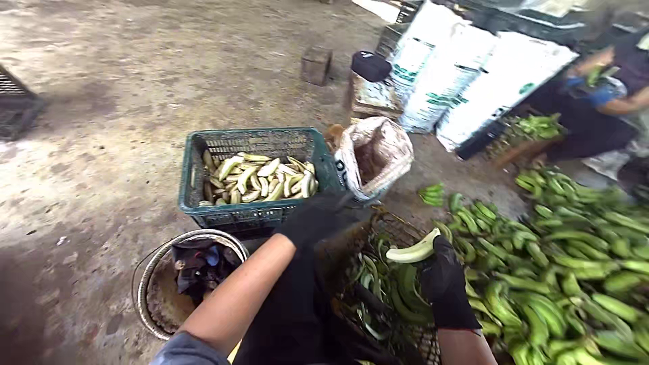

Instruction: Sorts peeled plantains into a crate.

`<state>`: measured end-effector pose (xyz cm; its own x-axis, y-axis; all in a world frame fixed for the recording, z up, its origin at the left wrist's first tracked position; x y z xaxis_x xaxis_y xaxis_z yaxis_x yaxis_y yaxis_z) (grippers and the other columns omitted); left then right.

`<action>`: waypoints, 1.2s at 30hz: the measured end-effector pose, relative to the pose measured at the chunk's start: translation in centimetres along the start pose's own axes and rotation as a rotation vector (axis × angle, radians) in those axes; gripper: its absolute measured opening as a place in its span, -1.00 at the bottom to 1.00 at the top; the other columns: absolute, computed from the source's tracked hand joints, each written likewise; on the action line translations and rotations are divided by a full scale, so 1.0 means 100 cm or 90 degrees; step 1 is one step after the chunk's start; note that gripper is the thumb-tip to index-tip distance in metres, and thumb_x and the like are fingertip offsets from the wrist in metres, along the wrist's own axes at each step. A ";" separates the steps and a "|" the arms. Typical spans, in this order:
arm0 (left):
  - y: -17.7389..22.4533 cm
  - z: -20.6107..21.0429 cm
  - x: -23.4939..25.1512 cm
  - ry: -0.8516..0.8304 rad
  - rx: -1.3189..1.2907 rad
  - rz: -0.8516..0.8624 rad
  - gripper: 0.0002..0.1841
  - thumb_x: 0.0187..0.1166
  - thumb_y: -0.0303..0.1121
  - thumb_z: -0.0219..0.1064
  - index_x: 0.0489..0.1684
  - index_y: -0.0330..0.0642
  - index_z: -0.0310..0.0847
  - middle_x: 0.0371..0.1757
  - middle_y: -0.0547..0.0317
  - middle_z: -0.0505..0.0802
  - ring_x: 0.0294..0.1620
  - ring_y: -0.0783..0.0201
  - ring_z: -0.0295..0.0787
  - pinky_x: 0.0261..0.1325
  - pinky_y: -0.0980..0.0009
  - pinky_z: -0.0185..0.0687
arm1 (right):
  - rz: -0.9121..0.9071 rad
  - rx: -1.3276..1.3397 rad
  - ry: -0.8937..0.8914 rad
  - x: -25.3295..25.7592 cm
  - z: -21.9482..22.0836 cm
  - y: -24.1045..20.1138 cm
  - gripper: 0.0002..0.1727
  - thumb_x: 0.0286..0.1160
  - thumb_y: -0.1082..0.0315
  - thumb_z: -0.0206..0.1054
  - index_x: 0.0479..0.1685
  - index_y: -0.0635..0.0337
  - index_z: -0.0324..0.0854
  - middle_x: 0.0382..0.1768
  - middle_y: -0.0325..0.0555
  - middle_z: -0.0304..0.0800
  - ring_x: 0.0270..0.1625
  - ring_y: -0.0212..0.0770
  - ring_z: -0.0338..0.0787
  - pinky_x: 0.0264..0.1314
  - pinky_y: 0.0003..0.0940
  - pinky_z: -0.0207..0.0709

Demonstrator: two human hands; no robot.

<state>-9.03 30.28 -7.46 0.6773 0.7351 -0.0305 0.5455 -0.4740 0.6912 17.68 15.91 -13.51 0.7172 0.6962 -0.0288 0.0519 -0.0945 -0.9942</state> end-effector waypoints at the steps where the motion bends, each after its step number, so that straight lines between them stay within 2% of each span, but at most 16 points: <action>1: -0.035 -0.020 -0.010 0.052 0.000 -0.061 -0.40 0.72 0.18 0.17 0.69 0.17 0.44 0.53 0.06 0.68 0.49 0.00 0.64 0.50 -0.18 0.52 | 0.019 0.019 -0.037 0.005 0.026 0.001 -0.57 0.91 0.12 -0.17 0.46 0.15 0.39 -0.09 -0.15 0.70 -0.23 -0.34 0.77 -0.29 -0.35 0.72; 4: -0.151 -0.041 -0.049 0.142 0.099 -0.295 -0.41 0.70 0.14 0.21 0.61 0.03 0.52 0.47 -0.11 0.70 0.45 -0.19 0.65 0.39 -0.28 0.53 | 0.040 0.080 -0.156 0.016 0.118 -0.009 -0.56 0.91 0.15 -0.23 0.53 0.16 0.30 0.00 -0.11 0.69 -0.14 -0.29 0.79 -0.23 -0.30 0.75; 6: -0.191 -0.029 -0.071 0.119 0.120 -0.379 -0.41 0.72 0.08 0.17 0.65 0.00 0.47 0.59 -0.14 0.60 0.58 -0.23 0.52 0.49 -0.32 0.43 | 0.057 0.117 -0.208 0.014 0.185 -0.030 -0.55 0.93 0.15 -0.19 0.54 0.18 0.32 0.04 -0.05 0.69 -0.11 -0.24 0.78 -0.17 -0.26 0.74; 9: -0.202 -0.008 -0.086 0.156 0.092 -0.348 -0.40 0.73 0.13 0.12 0.65 0.03 0.50 0.65 -0.07 0.57 0.66 -0.16 0.44 0.62 -0.23 0.33 | 0.082 0.157 -0.336 -0.006 0.285 -0.063 -0.57 0.91 0.07 -0.19 0.48 0.08 0.34 0.00 -0.09 0.69 -0.12 -0.23 0.78 -0.14 -0.26 0.72; 13: -0.202 -0.008 -0.084 0.258 0.145 -0.295 -0.41 0.71 0.18 0.13 0.59 0.08 0.58 0.60 0.03 0.64 0.66 -0.08 0.47 0.67 -0.19 0.28 | 0.051 0.014 -0.501 -0.013 0.358 -0.070 -0.44 0.84 -0.05 -0.07 0.71 -0.05 0.20 0.45 -0.02 0.53 0.25 -0.09 0.71 0.17 -0.08 0.67; 15: -0.207 -0.023 -0.078 0.324 0.212 -0.266 -0.41 0.64 0.21 0.19 0.52 0.11 0.64 0.53 0.04 0.70 0.61 -0.06 0.54 0.64 -0.21 0.31 | -0.134 -0.214 -0.516 -0.002 0.360 -0.073 -0.40 0.89 0.01 -0.13 0.80 0.06 0.18 0.67 0.00 0.41 0.52 -0.05 0.60 0.46 0.02 0.55; 17: -0.220 -0.034 -0.062 0.296 0.252 -0.262 -0.36 0.54 0.25 0.28 0.56 0.16 0.61 0.57 0.05 0.67 0.68 -0.07 0.44 0.71 -0.28 0.13 | -0.294 -0.462 -0.531 0.011 0.361 -0.059 -0.48 0.87 0.17 -0.01 0.68 0.21 0.35 0.66 0.21 0.39 0.56 0.23 0.55 0.52 0.27 0.42; 19: -0.240 -0.035 -0.041 0.202 0.273 -0.273 -0.25 0.42 0.33 0.34 0.61 0.23 0.54 0.63 0.08 0.60 0.76 -0.06 0.31 0.78 -0.35 -0.16 | -0.240 -0.621 -0.599 0.030 0.356 -0.006 -0.32 0.73 -0.13 0.14 0.74 0.02 0.33 0.56 0.20 0.53 0.54 0.25 0.57 0.52 0.33 0.40; 20: -0.251 -0.033 -0.030 0.148 0.274 -0.281 -0.24 0.38 0.33 0.38 0.62 0.25 0.53 0.63 0.11 0.60 0.76 -0.05 0.30 0.78 -0.38 -0.21 | -0.218 -0.693 -0.643 0.036 0.353 0.021 -0.20 0.62 -0.25 0.20 0.78 -0.03 0.29 0.59 0.18 0.50 0.60 0.24 0.51 0.57 0.35 0.35; 21: -0.261 -0.027 -0.020 0.092 0.270 -0.292 -0.26 0.37 0.29 0.40 0.59 0.24 0.54 0.58 0.11 0.64 0.70 -0.05 0.38 0.74 -0.39 -0.11 | -0.211 -0.771 -0.672 0.037 0.348 0.040 -0.12 0.54 -0.33 0.22 0.81 -0.09 0.25 0.63 0.13 0.47 0.66 0.24 0.44 0.60 0.35 0.30; 23: -0.274 -0.015 -0.008 -0.003 0.259 -0.327 -0.45 0.46 0.19 0.37 0.35 0.14 0.69 0.32 0.04 0.81 0.40 -0.12 0.67 0.41 -0.37 0.42 | -0.220 -0.883 -0.678 0.041 0.339 0.065 -0.11 0.50 -0.36 0.24 0.81 -0.15 0.25 0.65 0.08 0.44 0.71 0.23 0.35 0.63 0.37 0.23; 24: -0.276 -0.012 -0.007 -0.035 0.248 -0.351 -0.51 0.53 0.16 0.32 0.25 0.07 0.72 0.20 -0.01 0.85 0.30 -0.16 0.75 0.27 -0.36 0.53 | -0.227 -0.894 -0.653 0.044 0.337 0.071 -0.18 0.50 -0.30 0.27 0.75 -0.15 0.34 0.60 0.06 0.50 0.69 0.21 0.38 0.63 0.36 0.23; 27: -0.272 -0.008 -0.016 -0.057 0.232 -0.407 -0.53 0.60 0.12 0.25 0.20 -0.03 0.73 0.14 -0.09 0.86 0.27 -0.21 0.76 0.25 -0.33 0.55 | -0.201 -0.892 -0.580 0.047 0.332 0.079 -0.45 0.54 -0.05 0.31 0.40 0.07 0.63 0.42 0.11 0.66 0.58 0.20 0.50 0.59 0.31 0.27; 32: -0.252 0.016 -0.048 0.012 0.217 -0.392 -0.65 0.63 -0.11 0.25 0.18 -0.05 0.78 0.15 -0.11 0.87 0.24 -0.24 0.78 0.24 -0.35 0.58 | -0.364 -0.795 -0.515 0.008 0.290 0.074 -0.46 0.56 0.06 0.31 0.45 0.13 0.65 0.45 0.21 0.65 0.55 0.32 0.54 0.60 0.35 0.30; 35: -0.251 0.001 -0.035 0.034 0.208 -0.379 -0.66 0.62 -0.14 0.29 0.19 -0.09 0.78 0.17 -0.13 0.86 0.25 -0.24 0.77 0.22 -0.32 0.60 | -0.493 -0.734 -0.452 -0.003 0.303 0.049 -0.52 0.60 0.13 0.23 0.30 0.30 0.69 0.27 0.38 0.74 0.37 0.48 0.67 0.44 0.47 0.40; 36: -0.256 -0.007 -0.023 0.008 0.200 -0.390 -0.64 0.63 -0.09 0.30 0.18 -0.10 0.78 0.17 -0.14 0.86 0.27 -0.24 0.75 0.25 -0.33 0.58 | -0.447 -0.753 -0.484 0.001 0.313 0.039 -0.50 0.61 0.15 0.24 0.33 0.38 0.65 0.30 0.46 0.69 0.40 0.52 0.63 0.47 0.49 0.34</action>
<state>-24.93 41.03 -24.61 0.1967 0.9198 -0.3396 0.9468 -0.0882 0.3093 -3.82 37.90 -20.68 -0.1680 0.9856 -0.0195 0.9665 0.1608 -0.2003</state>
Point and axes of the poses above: each hand's wrist, its own x-axis towards the middle knuckle, its own z-axis out of the palm, y = z × x, the point moved 10 cm from there along x, towards the middle knuckle
